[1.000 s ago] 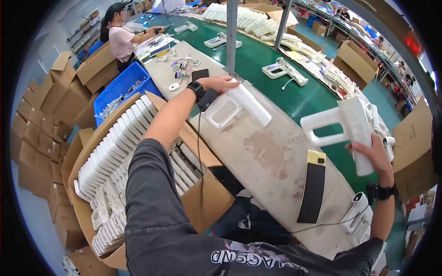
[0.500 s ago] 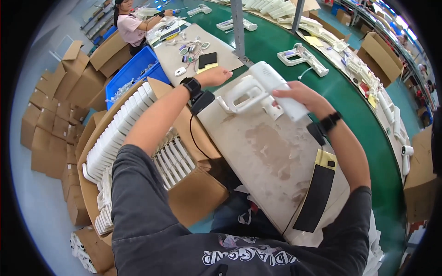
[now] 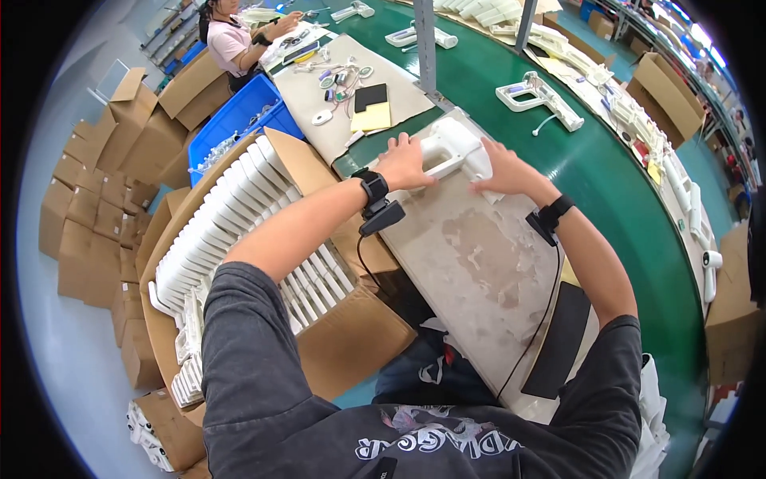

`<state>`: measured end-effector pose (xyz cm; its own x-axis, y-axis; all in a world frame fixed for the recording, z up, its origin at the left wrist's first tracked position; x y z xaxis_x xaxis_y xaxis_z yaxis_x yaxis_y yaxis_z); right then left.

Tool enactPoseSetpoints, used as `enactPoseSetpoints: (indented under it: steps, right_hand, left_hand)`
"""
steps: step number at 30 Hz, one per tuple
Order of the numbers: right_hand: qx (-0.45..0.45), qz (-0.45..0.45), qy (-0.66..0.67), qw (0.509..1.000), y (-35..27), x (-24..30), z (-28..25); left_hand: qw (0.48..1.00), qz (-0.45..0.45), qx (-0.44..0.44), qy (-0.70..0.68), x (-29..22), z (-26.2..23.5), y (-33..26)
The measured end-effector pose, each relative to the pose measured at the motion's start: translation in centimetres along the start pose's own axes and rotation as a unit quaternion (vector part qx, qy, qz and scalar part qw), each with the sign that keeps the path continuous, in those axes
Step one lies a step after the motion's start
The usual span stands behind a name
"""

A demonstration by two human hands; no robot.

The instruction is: The person applies small black pads to the internal components of white plastic sprayers, fits the two halves of the sprayer housings together, and stacks the assembled units on the workbench.

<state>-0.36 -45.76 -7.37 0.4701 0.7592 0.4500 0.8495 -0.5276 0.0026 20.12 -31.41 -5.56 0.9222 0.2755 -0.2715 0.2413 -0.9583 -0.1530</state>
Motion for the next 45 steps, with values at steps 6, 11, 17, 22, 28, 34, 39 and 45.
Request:
enactPoseSetpoints:
  steps: [6,11,17,22,28,34,39,45]
  right_hand:
    - [0.051,0.025,0.034,0.998,-1.6,1.4,-0.2]
    - [-0.050,-0.041,0.016,0.998,-1.0,0.4,1.8]
    - [-0.027,-0.060,-0.049,0.997,-1.5,-0.8,-0.5]
    - [-0.145,-0.194,-0.078,0.967,-2.3,14.4,-5.3]
    - [0.249,-0.307,0.187,0.899,-1.1,36.1,1.4]
    - [0.165,-0.496,-0.231,0.820,5.1,42.2,18.6]
    - [-0.010,-0.698,-0.312,0.644,8.0,42.5,22.4]
    - [0.006,-0.702,-0.296,0.647,7.0,45.0,24.3]
  left_hand:
    - [0.999,-0.032,0.020,0.006,2.1,2.9,1.9]
    - [1.000,-0.013,0.016,0.014,2.9,2.4,1.5]
    - [0.994,0.093,-0.016,-0.050,2.4,-11.8,-4.6]
    - [0.985,-0.002,-0.161,-0.058,10.4,-24.4,-24.4]
    - [0.957,-0.261,-0.015,-0.123,24.7,-14.5,-40.8]
    - [0.916,-0.388,0.101,0.015,27.4,-3.3,-46.2]
    - [0.852,-0.524,-0.014,0.010,31.1,-4.2,-50.3]
    - [0.854,-0.519,-0.015,-0.041,39.5,1.7,-52.4]
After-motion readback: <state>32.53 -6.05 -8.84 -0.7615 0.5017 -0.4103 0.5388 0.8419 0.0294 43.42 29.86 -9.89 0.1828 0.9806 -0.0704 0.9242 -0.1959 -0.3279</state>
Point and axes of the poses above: each hand's wrist, its own y-axis towards the middle knuckle, its own z-axis out of the palm, x = y × z, the point moved 1 cm from there along y, towards the middle knuckle
